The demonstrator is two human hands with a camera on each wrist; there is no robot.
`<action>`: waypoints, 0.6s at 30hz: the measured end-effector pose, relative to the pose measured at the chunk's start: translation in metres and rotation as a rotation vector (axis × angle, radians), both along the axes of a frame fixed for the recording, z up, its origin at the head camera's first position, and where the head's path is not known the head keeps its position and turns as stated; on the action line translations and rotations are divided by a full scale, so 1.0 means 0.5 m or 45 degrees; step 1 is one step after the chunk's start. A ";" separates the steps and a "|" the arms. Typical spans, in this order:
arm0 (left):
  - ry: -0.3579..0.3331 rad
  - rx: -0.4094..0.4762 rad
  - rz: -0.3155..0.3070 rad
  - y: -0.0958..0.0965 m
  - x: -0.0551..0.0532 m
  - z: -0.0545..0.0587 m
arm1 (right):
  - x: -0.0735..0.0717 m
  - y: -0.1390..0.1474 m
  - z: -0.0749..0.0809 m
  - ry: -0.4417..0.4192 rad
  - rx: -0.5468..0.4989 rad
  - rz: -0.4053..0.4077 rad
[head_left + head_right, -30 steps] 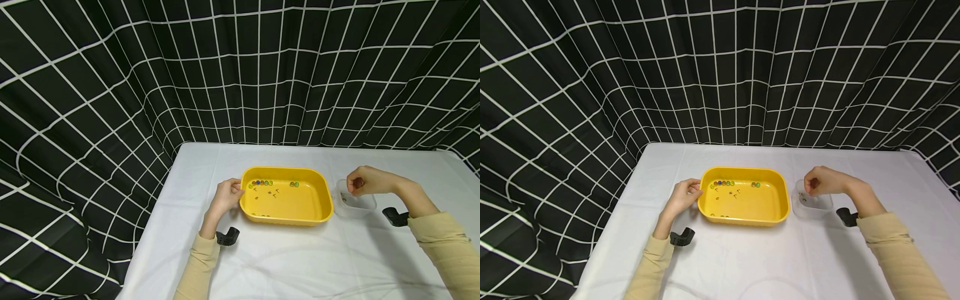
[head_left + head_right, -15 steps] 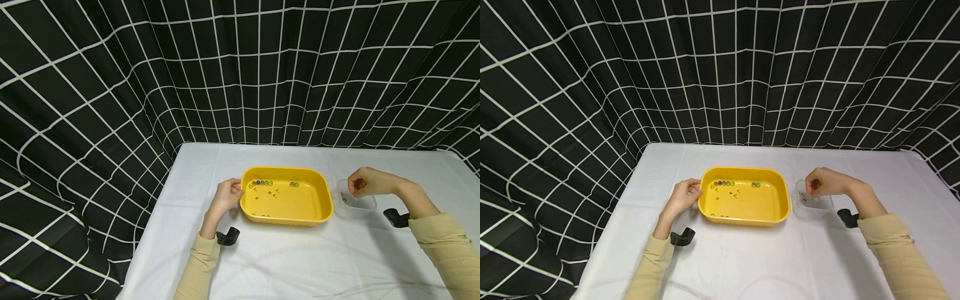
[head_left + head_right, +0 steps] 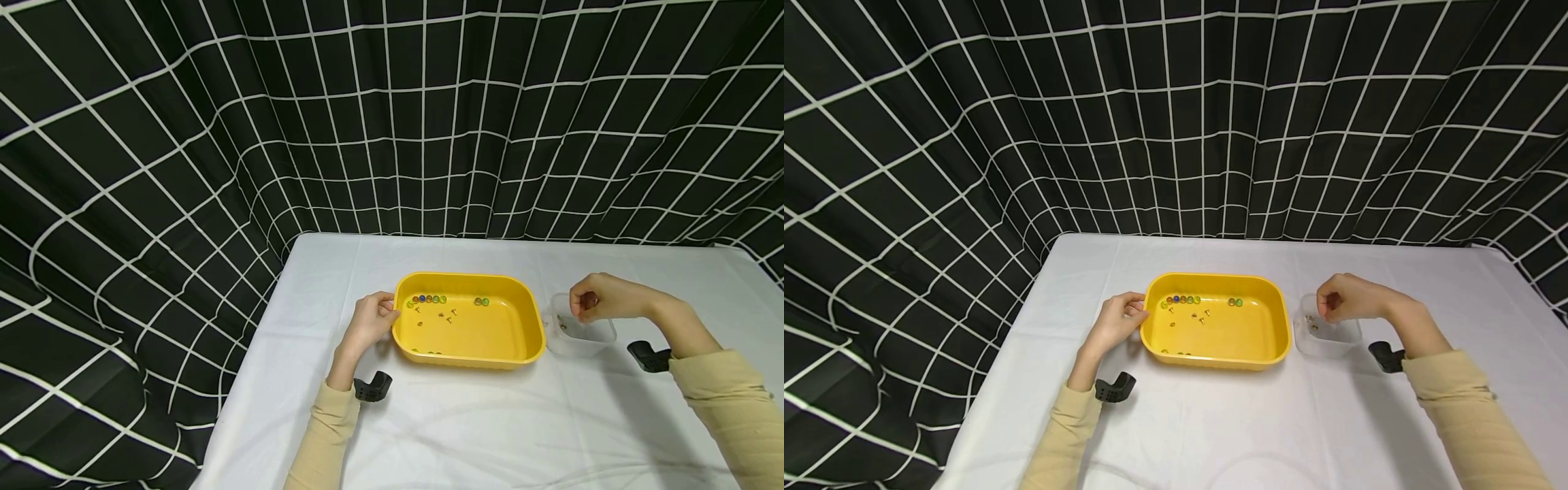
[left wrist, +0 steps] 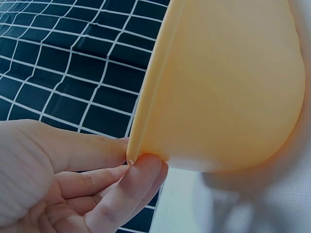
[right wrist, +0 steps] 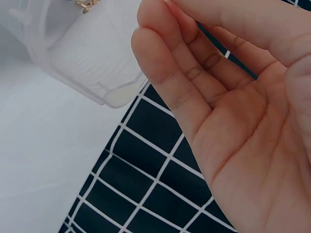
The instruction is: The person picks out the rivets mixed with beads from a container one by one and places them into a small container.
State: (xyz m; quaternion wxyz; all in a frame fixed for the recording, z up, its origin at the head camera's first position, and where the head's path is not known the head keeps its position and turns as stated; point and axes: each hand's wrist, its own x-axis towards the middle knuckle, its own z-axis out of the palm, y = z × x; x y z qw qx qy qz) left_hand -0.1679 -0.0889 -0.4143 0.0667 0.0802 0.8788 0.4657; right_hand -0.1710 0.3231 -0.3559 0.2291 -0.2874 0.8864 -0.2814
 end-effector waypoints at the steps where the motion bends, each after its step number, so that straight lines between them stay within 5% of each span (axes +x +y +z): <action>1: 0.002 -0.002 -0.001 0.000 0.000 -0.001 | -0.001 -0.001 0.000 0.002 -0.003 0.000; 18: 0.004 -0.006 -0.007 -0.002 0.000 -0.001 | -0.021 -0.043 0.014 0.019 0.012 -0.038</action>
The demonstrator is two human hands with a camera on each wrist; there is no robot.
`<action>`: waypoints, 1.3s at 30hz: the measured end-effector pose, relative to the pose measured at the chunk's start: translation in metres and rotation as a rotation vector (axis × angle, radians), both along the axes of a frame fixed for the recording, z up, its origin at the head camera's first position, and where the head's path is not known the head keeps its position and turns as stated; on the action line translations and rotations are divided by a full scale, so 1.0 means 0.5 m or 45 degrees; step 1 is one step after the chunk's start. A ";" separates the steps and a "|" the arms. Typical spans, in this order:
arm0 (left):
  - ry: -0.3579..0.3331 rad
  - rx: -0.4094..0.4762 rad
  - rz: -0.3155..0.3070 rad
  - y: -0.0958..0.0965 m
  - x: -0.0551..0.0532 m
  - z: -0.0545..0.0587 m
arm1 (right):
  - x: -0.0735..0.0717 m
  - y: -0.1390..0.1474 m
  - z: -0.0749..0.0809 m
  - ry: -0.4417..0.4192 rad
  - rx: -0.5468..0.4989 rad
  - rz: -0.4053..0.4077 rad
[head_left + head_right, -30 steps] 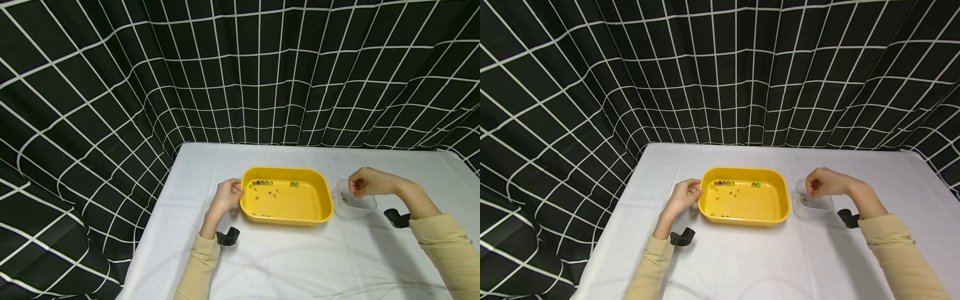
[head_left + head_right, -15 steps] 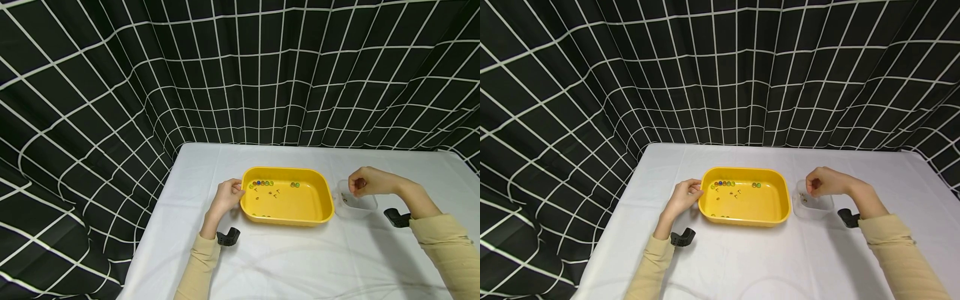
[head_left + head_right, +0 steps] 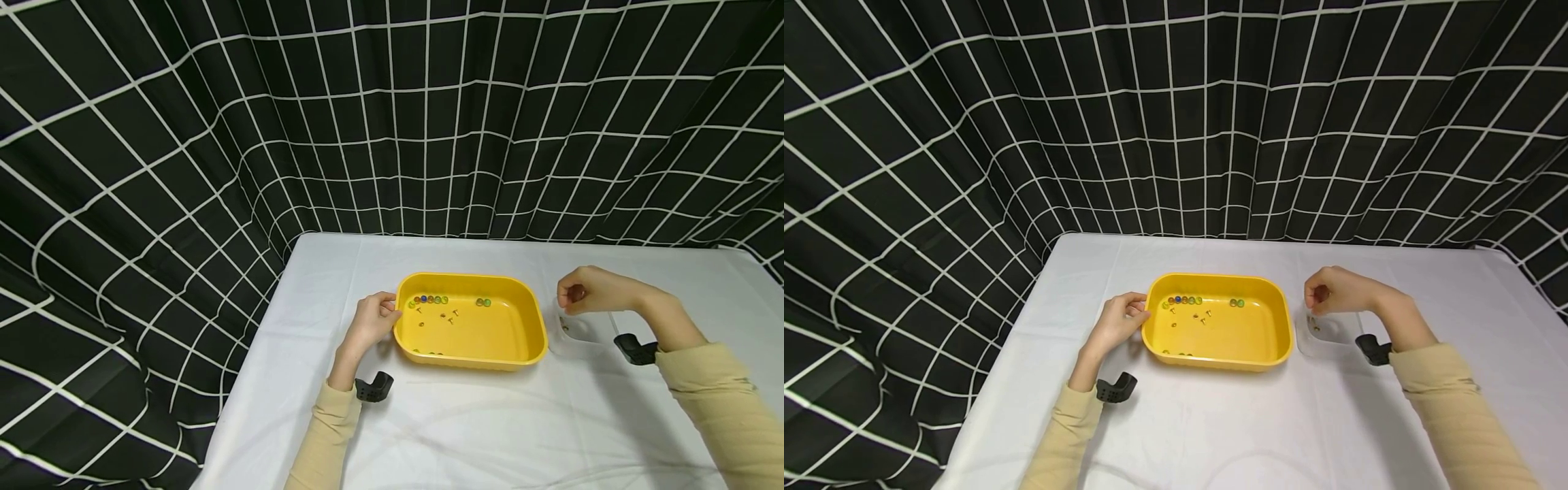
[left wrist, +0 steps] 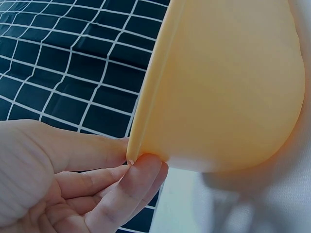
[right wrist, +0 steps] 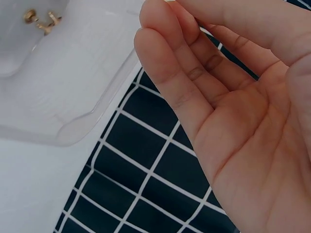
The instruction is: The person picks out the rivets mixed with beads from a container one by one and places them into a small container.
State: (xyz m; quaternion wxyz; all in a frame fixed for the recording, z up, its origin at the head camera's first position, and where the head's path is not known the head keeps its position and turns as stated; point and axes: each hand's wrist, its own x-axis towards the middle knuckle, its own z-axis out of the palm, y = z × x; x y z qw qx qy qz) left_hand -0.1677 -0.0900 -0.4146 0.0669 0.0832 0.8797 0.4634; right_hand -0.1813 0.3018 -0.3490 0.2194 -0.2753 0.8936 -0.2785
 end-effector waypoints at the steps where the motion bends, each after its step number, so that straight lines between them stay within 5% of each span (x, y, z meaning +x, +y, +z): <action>1: -0.003 0.002 0.001 0.000 0.000 0.000 | -0.001 -0.003 0.001 0.007 0.000 0.003; 26: -0.014 0.021 -0.003 0.001 -0.003 -0.003 | -0.034 -0.089 0.009 0.031 0.015 0.065; 39: 0.018 0.020 -0.004 0.001 -0.005 -0.007 | -0.057 -0.134 -0.013 0.086 0.011 0.134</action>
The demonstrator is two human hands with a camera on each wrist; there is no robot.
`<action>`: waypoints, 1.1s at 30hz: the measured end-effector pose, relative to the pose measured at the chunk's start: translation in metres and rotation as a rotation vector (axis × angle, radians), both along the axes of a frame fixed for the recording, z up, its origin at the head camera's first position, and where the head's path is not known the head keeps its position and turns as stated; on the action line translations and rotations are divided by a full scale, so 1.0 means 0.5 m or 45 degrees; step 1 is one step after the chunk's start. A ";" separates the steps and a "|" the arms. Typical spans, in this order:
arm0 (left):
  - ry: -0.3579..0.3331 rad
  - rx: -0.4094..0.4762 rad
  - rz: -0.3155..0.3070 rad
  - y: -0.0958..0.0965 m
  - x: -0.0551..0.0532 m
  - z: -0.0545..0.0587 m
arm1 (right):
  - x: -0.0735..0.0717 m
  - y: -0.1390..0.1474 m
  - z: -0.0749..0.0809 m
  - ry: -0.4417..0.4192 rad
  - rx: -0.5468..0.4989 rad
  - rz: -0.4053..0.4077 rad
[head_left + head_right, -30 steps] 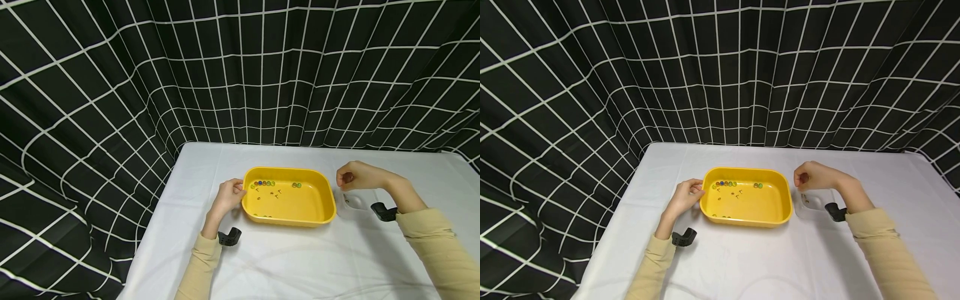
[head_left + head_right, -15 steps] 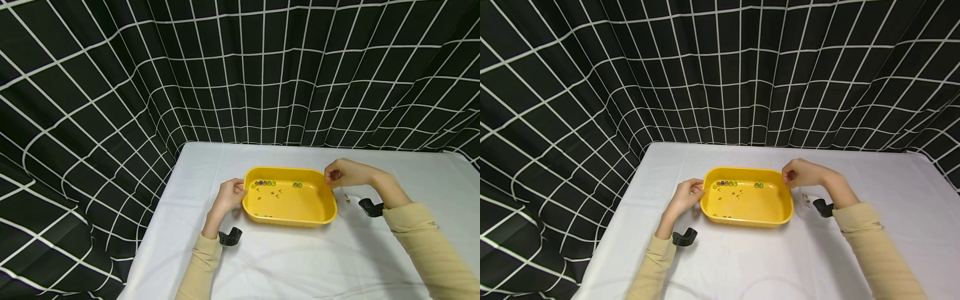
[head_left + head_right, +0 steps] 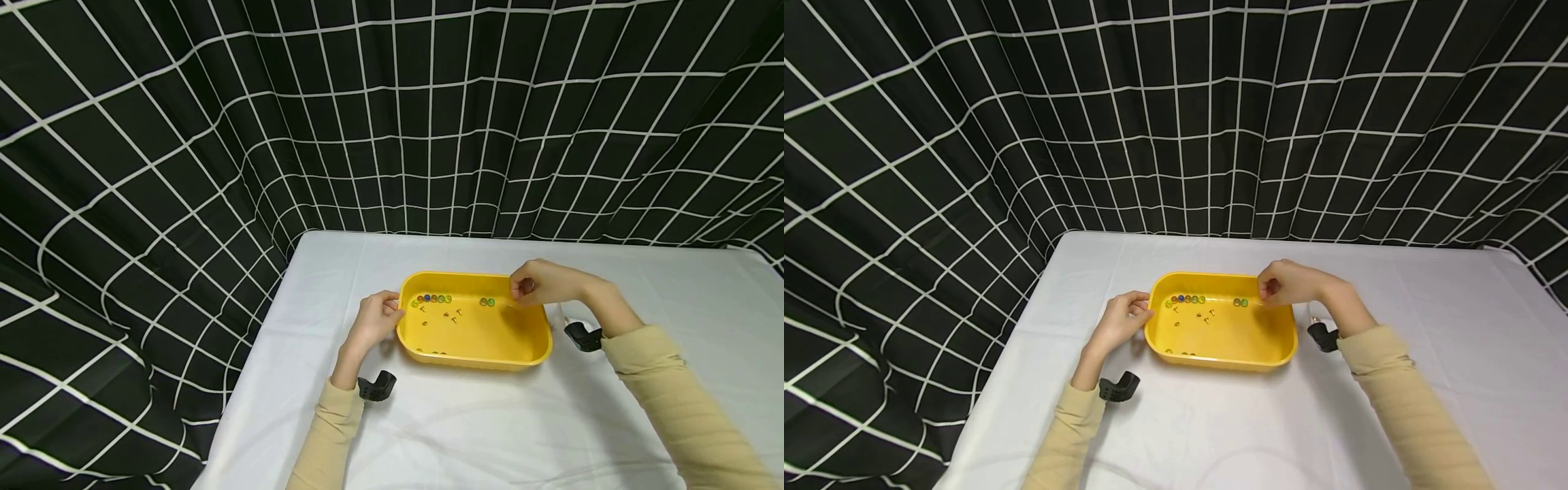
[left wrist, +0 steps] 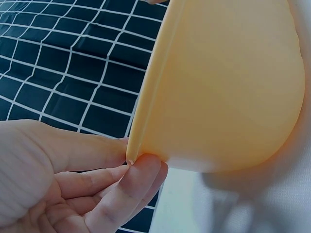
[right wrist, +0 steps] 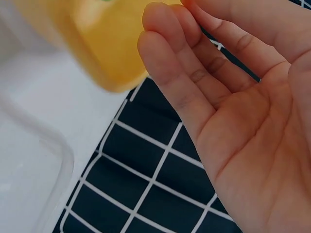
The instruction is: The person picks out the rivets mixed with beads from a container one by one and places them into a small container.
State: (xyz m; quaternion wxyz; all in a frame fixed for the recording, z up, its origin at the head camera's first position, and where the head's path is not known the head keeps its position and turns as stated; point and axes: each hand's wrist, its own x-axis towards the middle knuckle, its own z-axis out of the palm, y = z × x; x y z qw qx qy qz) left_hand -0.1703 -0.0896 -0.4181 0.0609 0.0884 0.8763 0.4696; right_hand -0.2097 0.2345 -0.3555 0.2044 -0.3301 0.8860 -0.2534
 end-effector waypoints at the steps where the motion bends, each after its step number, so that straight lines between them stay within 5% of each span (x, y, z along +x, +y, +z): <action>1: 0.002 -0.001 -0.001 0.000 0.000 0.000 | -0.002 -0.004 -0.003 -0.005 0.002 0.000; 33: -0.033 0.017 0.001 -0.002 0.001 0.004 | -0.035 -0.106 -0.061 -0.019 -0.046 0.118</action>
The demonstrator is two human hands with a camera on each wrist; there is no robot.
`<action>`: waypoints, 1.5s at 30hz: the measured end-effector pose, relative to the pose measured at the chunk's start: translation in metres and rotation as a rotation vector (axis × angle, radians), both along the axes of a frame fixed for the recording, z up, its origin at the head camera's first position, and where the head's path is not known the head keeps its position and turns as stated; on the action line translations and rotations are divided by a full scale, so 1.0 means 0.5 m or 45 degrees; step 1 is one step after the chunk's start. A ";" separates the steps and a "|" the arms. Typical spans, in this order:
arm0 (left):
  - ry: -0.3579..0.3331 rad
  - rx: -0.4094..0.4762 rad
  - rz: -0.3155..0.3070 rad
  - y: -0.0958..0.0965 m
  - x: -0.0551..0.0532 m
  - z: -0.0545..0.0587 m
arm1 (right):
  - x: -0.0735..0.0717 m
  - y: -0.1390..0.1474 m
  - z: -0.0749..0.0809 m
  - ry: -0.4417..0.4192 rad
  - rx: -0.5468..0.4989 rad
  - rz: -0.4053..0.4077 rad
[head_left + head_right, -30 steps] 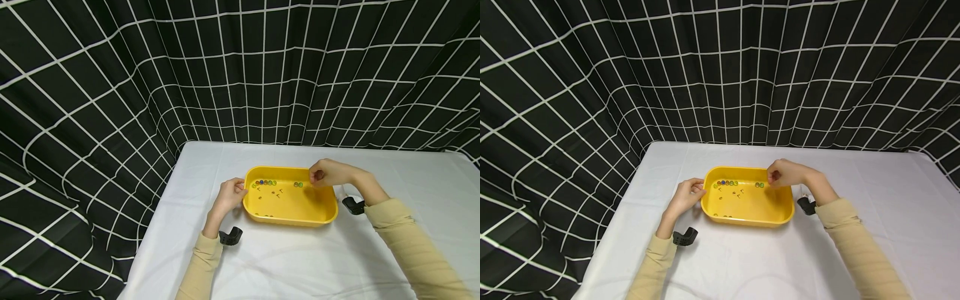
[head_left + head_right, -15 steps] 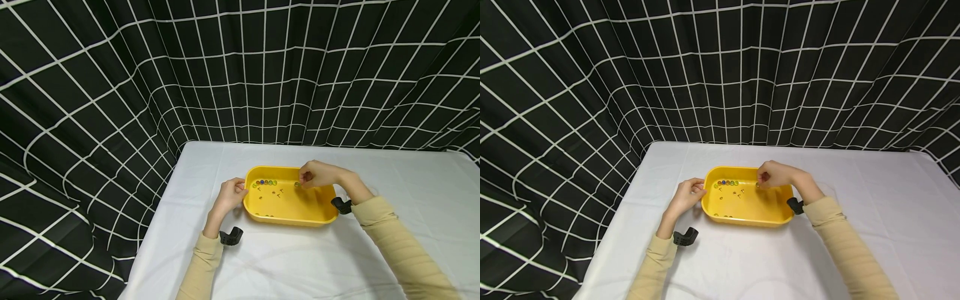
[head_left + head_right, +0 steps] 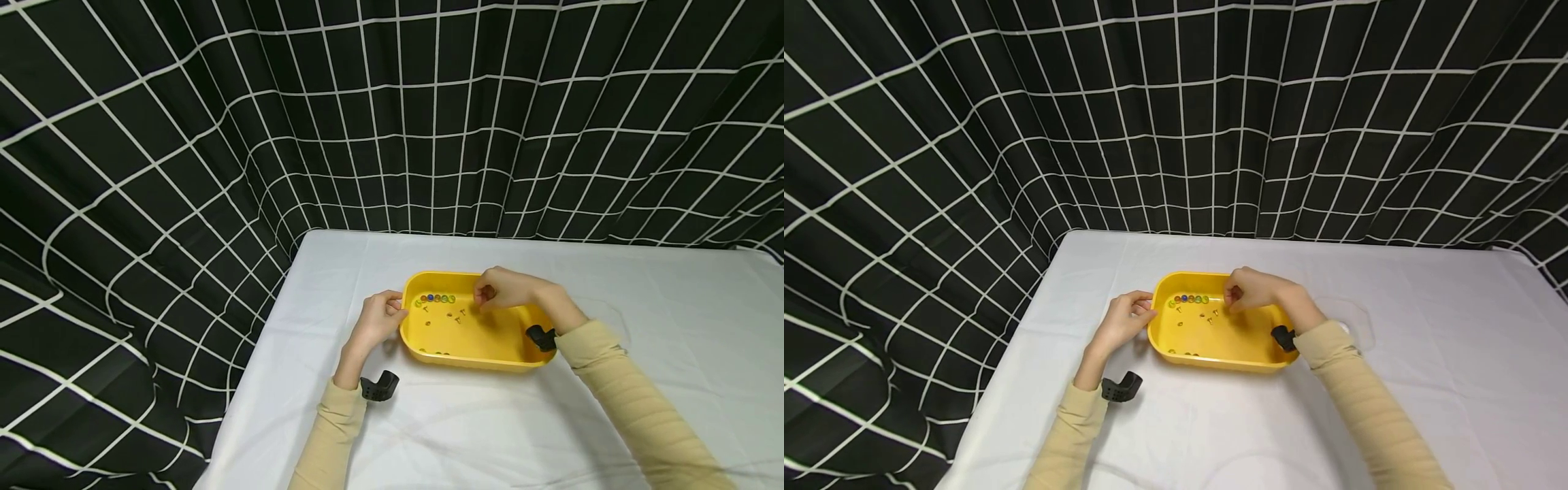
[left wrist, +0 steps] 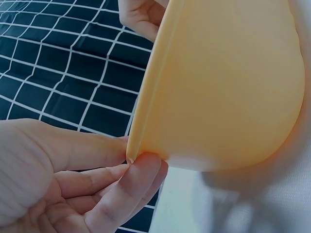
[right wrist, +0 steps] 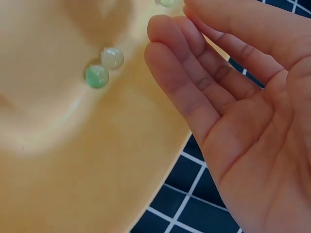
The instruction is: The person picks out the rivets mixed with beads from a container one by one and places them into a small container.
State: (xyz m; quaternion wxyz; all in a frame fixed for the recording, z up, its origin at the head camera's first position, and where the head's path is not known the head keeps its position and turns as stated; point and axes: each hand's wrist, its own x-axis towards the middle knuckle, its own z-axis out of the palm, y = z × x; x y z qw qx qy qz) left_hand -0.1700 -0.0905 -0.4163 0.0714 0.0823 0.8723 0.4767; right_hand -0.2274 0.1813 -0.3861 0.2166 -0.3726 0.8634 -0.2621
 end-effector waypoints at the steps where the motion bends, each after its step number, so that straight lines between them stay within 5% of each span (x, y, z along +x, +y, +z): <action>1: 0.001 0.000 0.001 0.000 0.000 0.000 | -0.001 -0.003 -0.002 -0.004 -0.005 0.003; 29: 0.001 -0.002 0.001 0.000 -0.002 -0.002 | -0.021 -0.045 -0.043 -0.001 -0.042 0.066; 45: 0.027 -0.020 0.001 -0.002 -0.003 -0.004 | -0.017 -0.057 -0.054 -0.008 0.042 0.010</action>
